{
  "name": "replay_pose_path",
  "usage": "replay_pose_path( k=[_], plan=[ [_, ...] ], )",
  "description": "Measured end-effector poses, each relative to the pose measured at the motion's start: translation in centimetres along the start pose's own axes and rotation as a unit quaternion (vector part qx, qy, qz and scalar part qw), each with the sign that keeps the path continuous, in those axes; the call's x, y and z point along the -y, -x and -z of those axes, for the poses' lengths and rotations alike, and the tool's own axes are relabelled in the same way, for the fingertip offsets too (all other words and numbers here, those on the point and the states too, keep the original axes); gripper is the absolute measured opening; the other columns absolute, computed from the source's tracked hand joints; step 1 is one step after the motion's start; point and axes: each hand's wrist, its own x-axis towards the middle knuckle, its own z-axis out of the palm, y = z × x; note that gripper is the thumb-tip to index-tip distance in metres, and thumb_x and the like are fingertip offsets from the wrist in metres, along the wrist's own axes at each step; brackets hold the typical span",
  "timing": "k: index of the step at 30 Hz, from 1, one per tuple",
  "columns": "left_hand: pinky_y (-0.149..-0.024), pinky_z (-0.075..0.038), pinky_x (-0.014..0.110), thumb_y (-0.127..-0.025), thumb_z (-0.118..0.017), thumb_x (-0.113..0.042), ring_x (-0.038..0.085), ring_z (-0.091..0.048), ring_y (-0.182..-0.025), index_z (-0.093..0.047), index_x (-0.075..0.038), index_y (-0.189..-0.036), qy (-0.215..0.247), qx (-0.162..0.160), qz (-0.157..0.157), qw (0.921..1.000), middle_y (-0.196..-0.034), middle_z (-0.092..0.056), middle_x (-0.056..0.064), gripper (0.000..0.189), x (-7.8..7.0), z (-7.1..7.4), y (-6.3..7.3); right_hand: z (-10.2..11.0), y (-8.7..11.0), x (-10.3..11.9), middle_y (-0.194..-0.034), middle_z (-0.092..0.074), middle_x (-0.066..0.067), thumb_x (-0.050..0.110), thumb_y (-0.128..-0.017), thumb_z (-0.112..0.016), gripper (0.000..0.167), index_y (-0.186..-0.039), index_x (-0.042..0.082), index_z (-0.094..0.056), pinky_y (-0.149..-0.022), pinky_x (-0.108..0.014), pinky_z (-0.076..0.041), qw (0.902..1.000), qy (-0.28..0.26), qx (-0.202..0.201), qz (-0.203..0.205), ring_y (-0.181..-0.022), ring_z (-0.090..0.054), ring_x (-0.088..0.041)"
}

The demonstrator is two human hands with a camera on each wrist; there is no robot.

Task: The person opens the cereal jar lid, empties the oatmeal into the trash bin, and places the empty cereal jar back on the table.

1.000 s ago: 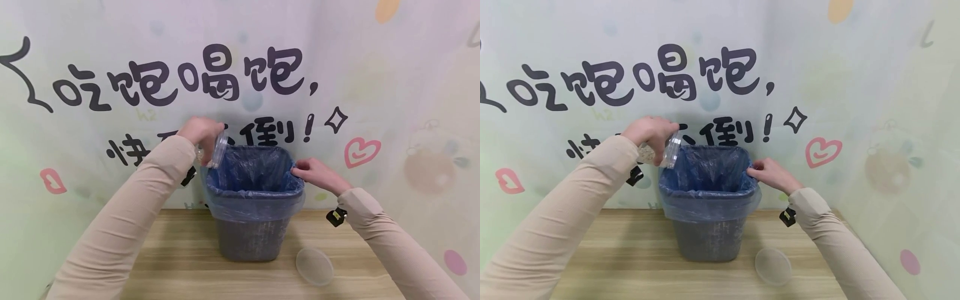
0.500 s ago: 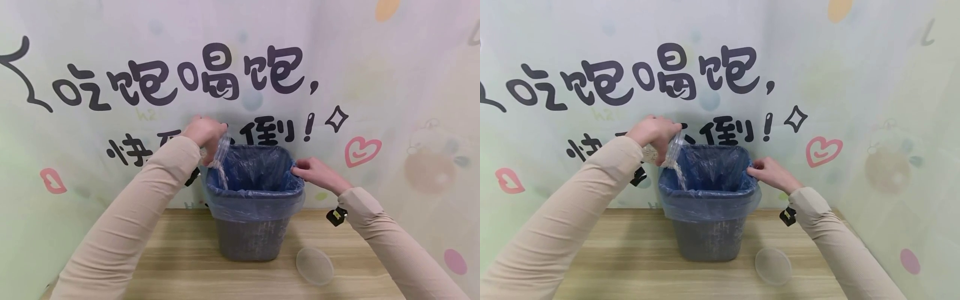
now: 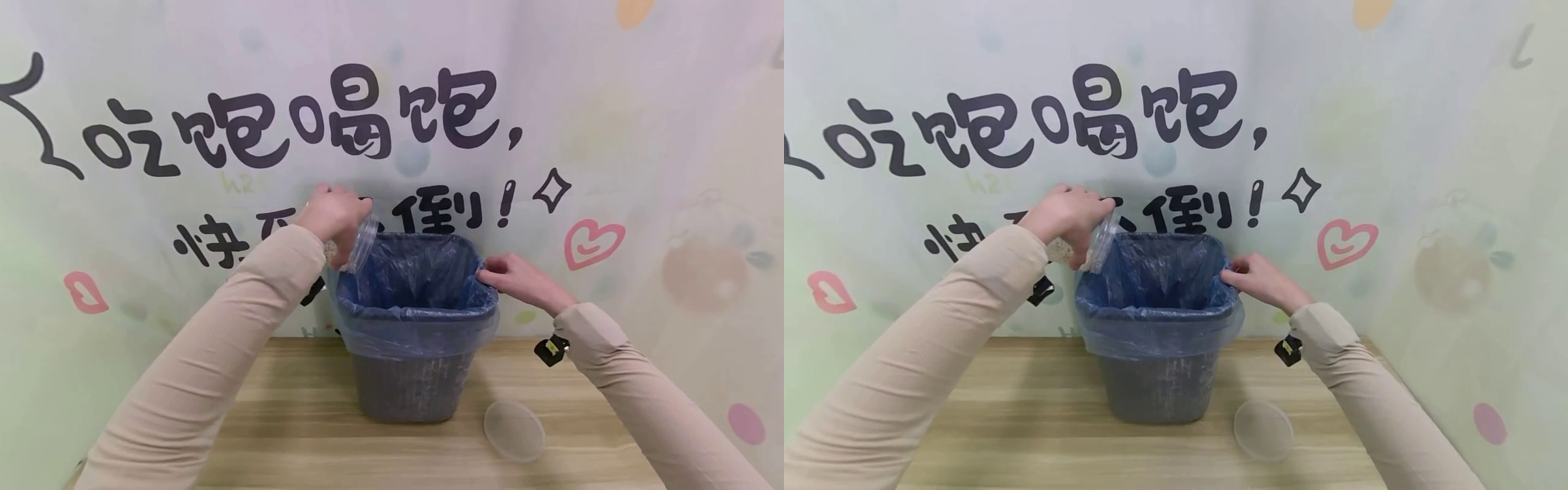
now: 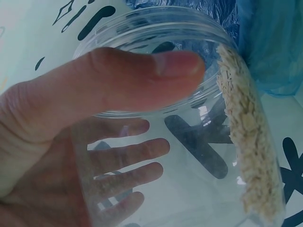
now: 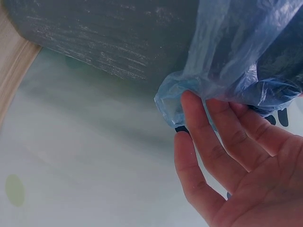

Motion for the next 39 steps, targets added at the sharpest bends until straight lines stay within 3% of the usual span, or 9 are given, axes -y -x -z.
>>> replay_pose_path(
  k=[28,39],
  plan=[
    [-0.096,-0.034,0.046,-0.058,-0.088,-0.014,0.032,-0.046,-0.114,-0.047,-0.008,-0.13,-0.02,-0.006,0.013,0.9997,-0.126,-0.053,0.012,0.083,-0.9,0.2,0.0,0.0,0.1,0.3,-0.065,-0.047,0.0,0.023,-0.094,-0.054,0.023,-0.075,0.009,-0.054,-0.059,-0.031,-0.035,0.9997,0.02,-0.016,0.0,-0.061,-0.045,-0.016],
    [-0.1,-0.031,0.047,-0.059,-0.088,-0.012,0.032,-0.043,-0.118,-0.048,-0.009,-0.131,-0.024,0.002,0.02,0.9995,-0.132,-0.05,0.011,0.082,-1.3,0.2,-0.1,-0.1,0.1,0.2,-0.066,-0.048,-0.001,0.023,-0.095,-0.053,0.023,-0.076,0.009,-0.055,-0.06,-0.032,-0.037,0.9998,0.014,-0.013,-0.008,-0.063,-0.046,-0.017]
  ],
)
